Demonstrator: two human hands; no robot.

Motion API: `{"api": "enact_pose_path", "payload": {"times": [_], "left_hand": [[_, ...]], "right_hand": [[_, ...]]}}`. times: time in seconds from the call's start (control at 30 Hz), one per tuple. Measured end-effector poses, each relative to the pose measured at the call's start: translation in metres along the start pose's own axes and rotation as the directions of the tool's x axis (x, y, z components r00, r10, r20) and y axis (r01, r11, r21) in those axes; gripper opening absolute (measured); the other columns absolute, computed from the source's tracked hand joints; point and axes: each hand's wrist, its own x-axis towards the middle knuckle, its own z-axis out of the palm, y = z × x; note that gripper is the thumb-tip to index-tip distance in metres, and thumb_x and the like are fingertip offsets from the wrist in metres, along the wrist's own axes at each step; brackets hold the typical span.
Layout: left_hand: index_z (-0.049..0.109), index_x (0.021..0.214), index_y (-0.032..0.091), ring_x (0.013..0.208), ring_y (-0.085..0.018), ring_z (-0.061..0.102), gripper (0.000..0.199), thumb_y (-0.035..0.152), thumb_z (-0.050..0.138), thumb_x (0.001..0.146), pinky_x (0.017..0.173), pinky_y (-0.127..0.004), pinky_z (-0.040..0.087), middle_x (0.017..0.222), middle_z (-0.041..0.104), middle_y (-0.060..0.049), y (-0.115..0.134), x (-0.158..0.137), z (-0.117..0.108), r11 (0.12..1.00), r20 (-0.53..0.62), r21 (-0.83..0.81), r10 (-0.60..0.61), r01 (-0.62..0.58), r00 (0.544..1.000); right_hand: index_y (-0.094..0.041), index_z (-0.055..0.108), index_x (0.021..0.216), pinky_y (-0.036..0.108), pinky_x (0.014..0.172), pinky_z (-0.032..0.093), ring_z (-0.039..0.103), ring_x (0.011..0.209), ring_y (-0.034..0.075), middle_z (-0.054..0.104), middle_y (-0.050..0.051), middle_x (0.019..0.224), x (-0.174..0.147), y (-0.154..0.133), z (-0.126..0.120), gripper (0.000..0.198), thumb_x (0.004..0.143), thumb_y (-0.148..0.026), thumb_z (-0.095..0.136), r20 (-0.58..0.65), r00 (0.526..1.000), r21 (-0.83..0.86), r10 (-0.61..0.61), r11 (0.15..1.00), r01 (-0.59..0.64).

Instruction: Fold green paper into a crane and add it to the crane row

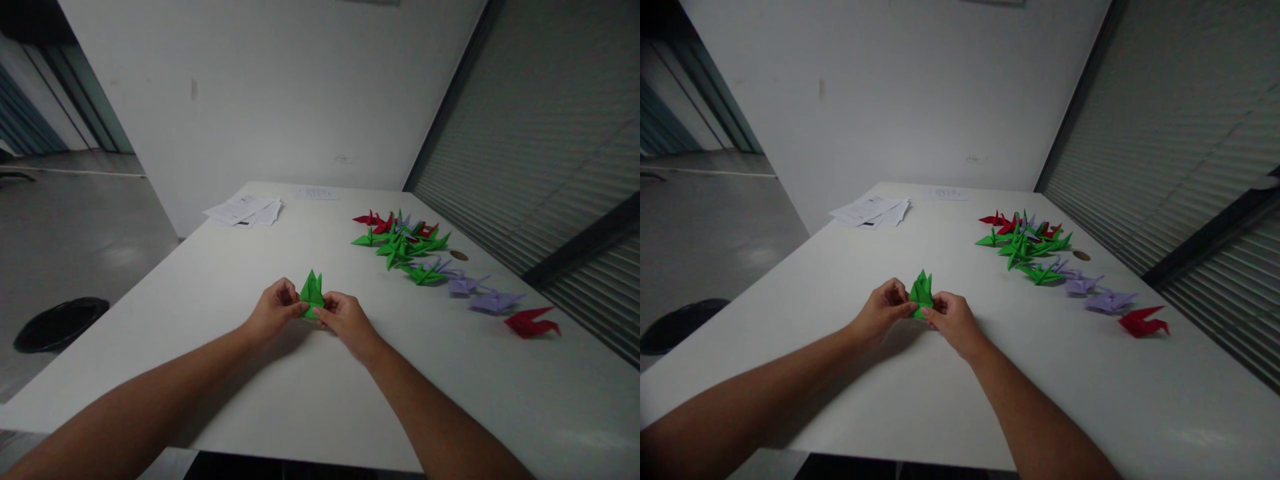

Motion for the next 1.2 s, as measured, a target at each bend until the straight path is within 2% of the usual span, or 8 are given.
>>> {"api": "enact_pose_path", "payload": {"times": [0.17, 0.43, 0.6, 0.73, 1.0, 1.1, 1.2], "left_hand": [[0.053, 0.076, 0.017, 0.059, -0.008, 0.056, 0.042, 0.030, 0.092, 0.069, 0.056, -0.020, 0.045, 0.066, 0.059, 0.006, -0.0015, 0.0008, -0.0012, 0.999, 0.023, 0.018, 0.028, -0.029, 0.999], [0.061, 0.087, 0.016, 0.066, -0.011, 0.060, 0.036, 0.027, 0.091, 0.070, 0.060, -0.022, 0.047, 0.074, 0.066, 0.002, -0.0004, 0.0001, -0.0013, 1.000, 0.041, -0.015, 0.002, -0.001, 0.999], [0.067, 0.083, 0.014, 0.070, -0.012, 0.063, 0.026, 0.026, 0.088, 0.073, 0.066, -0.024, 0.049, 0.076, 0.069, 0.000, -0.0029, -0.0003, -0.0039, 1.000, 0.062, 0.001, -0.012, 0.012, 0.998], [0.071, 0.085, 0.015, 0.072, -0.013, 0.066, 0.021, 0.027, 0.086, 0.075, 0.069, -0.026, 0.053, 0.078, 0.072, -0.002, -0.0042, -0.0005, -0.0046, 0.998, 0.056, -0.019, -0.066, 0.067, 0.996], [0.076, 0.084, 0.015, 0.075, -0.019, 0.071, 0.015, 0.026, 0.082, 0.075, 0.077, -0.036, 0.059, 0.081, 0.075, -0.005, 0.0011, -0.0030, -0.0005, 0.991, 0.053, -0.089, -0.094, 0.099, 0.994], [0.077, 0.082, 0.015, 0.077, -0.018, 0.070, 0.015, 0.028, 0.080, 0.078, 0.076, -0.034, 0.058, 0.081, 0.074, -0.006, 0.0032, -0.0037, -0.0002, 0.993, 0.032, -0.062, -0.095, 0.096, 0.995], [0.076, 0.079, 0.014, 0.071, -0.015, 0.067, 0.018, 0.030, 0.083, 0.077, 0.070, -0.028, 0.055, 0.076, 0.072, -0.004, 0.0021, -0.0029, -0.0013, 0.998, 0.041, 0.007, -0.059, 0.059, 0.997]], "right_hand": [[-0.018, 0.063, 0.079, 0.026, 0.055, 0.048, 0.056, 0.058, 0.012, 0.062, -0.002, 0.068, -0.0006, 0.0006, 0.0011, 0.034, 0.071, -0.044, 0.084, -0.044, 0.999, -0.001, -0.022, 1.000, 0.022], [-0.025, 0.050, 0.093, 0.024, 0.057, 0.051, 0.060, 0.060, 0.012, 0.059, -0.007, 0.073, 0.0001, 0.0012, 0.0005, 0.039, 0.074, -0.036, 0.083, -0.070, 0.991, 0.075, -0.110, 0.990, 0.115], [-0.025, 0.056, 0.095, 0.024, 0.056, 0.051, 0.058, 0.062, 0.011, 0.057, -0.005, 0.078, -0.0007, -0.0009, 0.0012, 0.029, 0.078, -0.033, 0.079, -0.052, 0.983, 0.076, -0.177, 0.981, 0.181], [-0.024, 0.063, 0.091, 0.025, 0.057, 0.051, 0.056, 0.065, 0.012, 0.059, -0.003, 0.079, -0.0005, -0.0022, 0.0015, 0.020, 0.082, -0.035, 0.077, -0.019, 0.980, 0.106, -0.197, 0.974, 0.198], [-0.023, 0.065, 0.086, 0.028, 0.064, 0.052, 0.061, 0.069, 0.015, 0.065, -0.002, 0.078, -0.0025, -0.0005, 0.0001, 0.007, 0.083, -0.026, 0.069, -0.018, 0.987, 0.100, -0.157, 0.982, 0.158], [-0.022, 0.065, 0.086, 0.028, 0.065, 0.052, 0.061, 0.070, 0.015, 0.064, -0.002, 0.078, -0.0042, -0.0035, 0.0007, 0.007, 0.082, -0.027, 0.068, -0.008, 0.987, 0.074, -0.158, 0.985, 0.158], [-0.021, 0.064, 0.088, 0.028, 0.065, 0.052, 0.059, 0.070, 0.014, 0.063, -0.001, 0.078, -0.0048, -0.0048, 0.0009, 0.009, 0.084, -0.029, 0.066, 0.026, 0.985, 0.028, -0.169, 0.985, 0.169]]}}
